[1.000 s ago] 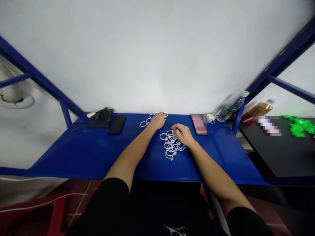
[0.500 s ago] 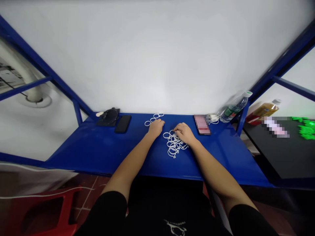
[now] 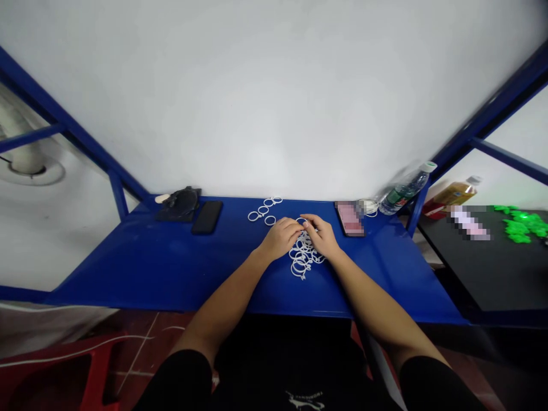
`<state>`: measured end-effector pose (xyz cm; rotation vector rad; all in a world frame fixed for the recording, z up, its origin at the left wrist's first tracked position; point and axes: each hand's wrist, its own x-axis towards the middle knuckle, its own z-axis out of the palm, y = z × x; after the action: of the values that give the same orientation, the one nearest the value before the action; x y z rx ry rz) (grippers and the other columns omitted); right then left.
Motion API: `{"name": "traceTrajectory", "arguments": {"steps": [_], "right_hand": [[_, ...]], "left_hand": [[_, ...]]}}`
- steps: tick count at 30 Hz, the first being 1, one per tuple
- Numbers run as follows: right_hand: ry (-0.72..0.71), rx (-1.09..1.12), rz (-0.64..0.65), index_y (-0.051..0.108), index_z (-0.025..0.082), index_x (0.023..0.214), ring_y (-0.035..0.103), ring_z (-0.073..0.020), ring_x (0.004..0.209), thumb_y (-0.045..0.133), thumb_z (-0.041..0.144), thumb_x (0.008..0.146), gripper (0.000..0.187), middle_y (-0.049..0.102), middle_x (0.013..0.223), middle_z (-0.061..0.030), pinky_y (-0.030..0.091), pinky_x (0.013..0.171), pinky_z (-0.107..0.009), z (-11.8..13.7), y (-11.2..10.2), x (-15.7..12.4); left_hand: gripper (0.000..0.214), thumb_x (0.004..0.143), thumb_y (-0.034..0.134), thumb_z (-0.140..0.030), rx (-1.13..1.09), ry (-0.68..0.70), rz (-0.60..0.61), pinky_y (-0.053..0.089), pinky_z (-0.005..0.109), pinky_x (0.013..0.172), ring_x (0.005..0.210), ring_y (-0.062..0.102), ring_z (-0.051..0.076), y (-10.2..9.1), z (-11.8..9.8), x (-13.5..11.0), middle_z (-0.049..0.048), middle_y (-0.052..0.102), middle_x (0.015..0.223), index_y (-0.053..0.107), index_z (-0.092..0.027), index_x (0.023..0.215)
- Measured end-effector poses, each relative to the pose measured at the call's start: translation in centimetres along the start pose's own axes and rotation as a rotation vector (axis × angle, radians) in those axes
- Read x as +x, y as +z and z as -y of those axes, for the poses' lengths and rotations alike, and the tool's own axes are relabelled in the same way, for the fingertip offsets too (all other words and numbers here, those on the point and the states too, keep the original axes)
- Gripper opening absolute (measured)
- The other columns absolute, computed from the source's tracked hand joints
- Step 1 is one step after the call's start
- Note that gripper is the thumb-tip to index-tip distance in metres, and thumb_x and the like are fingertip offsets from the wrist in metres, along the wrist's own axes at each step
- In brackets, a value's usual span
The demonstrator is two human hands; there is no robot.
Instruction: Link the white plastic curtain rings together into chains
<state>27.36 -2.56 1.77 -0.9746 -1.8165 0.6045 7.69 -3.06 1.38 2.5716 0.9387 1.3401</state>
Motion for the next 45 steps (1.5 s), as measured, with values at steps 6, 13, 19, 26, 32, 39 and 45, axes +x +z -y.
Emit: {"name": "traceTrajectory", "arguments": {"steps": [6,13,19,26,32,39,45], "right_hand": [[0.087,0.158,-0.056,0.061,0.025,0.123,0.061,-0.0157,0.065,0.063,0.051,0.100,0.035,0.071,0.086,-0.0011,0.051,0.062,-0.030,-0.7,0.5,-0.2],[0.111,0.142,-0.029,0.059,0.026,0.125,0.062,-0.0159,0.062,0.065,0.049,0.099,0.036,0.069,0.080,0.0012,0.052,0.060,-0.030,-0.8,0.8,-0.4],[0.048,0.034,0.018,0.064,0.025,0.128,0.065,-0.0161,0.063,0.064,0.044,0.100,0.034,0.070,0.077,0.0013,0.053,0.064,-0.031,-0.5,0.7,-0.5],[0.067,0.082,0.011,0.068,0.025,0.125,0.066,-0.0161,0.060,0.066,0.047,0.098,0.035,0.072,0.078,0.0004,0.054,0.062,-0.030,-0.5,0.7,-0.4],[0.090,0.108,0.003,0.071,0.025,0.121,0.065,-0.0163,0.058,0.067,0.048,0.098,0.033,0.072,0.075,-0.0005,0.053,0.058,-0.029,-1.2,0.8,-0.4],[0.089,0.093,0.034,0.075,0.024,0.106,0.066,-0.0167,0.056,0.069,0.048,0.097,0.027,0.072,0.071,-0.0006,0.052,0.056,-0.029,-0.2,0.8,-0.4],[0.000,0.023,0.085,0.076,0.023,0.106,0.067,-0.0159,0.059,0.066,0.042,0.100,0.023,0.075,0.076,-0.0018,0.049,0.057,-0.028,0.4,0.7,-0.5]], "left_hand": [[0.016,0.095,0.073,-0.028,-0.177,-0.271,-0.273,0.061,0.038,0.090,0.096,0.071,0.019,0.2,-0.1,-0.1,0.0102,0.071,0.118,0.072,-0.021,0.109],[0.019,0.093,0.072,-0.028,-0.419,-0.455,-0.232,0.063,0.034,0.082,0.086,0.075,0.018,0.1,0.4,-0.2,0.0087,0.081,0.103,0.080,-0.019,0.107],[0.022,0.089,0.071,-0.028,-0.528,-0.489,-0.244,0.063,0.033,0.080,0.088,0.076,0.019,0.7,0.8,-0.3,0.0082,0.082,0.103,0.082,-0.019,0.105],[0.022,0.086,0.071,-0.023,-0.611,-0.478,-0.197,0.063,0.035,0.082,0.093,0.076,0.020,0.8,0.9,-0.5,0.0075,0.082,0.105,0.082,-0.020,0.104],[0.024,0.084,0.072,-0.023,-0.649,-0.446,-0.187,0.063,0.036,0.084,0.095,0.077,0.021,0.7,0.6,-0.4,0.0083,0.082,0.107,0.083,-0.020,0.104],[0.024,0.084,0.065,-0.021,-0.676,-0.552,-0.172,0.061,0.032,0.073,0.076,0.074,0.018,0.6,0.7,-0.3,0.0047,0.080,0.085,0.083,-0.019,0.101],[0.030,0.082,0.055,-0.014,-0.666,-0.633,-0.169,0.055,0.027,0.064,0.064,0.066,0.015,0.7,1.3,-0.4,0.0012,0.074,0.071,0.082,-0.018,0.095]]}}
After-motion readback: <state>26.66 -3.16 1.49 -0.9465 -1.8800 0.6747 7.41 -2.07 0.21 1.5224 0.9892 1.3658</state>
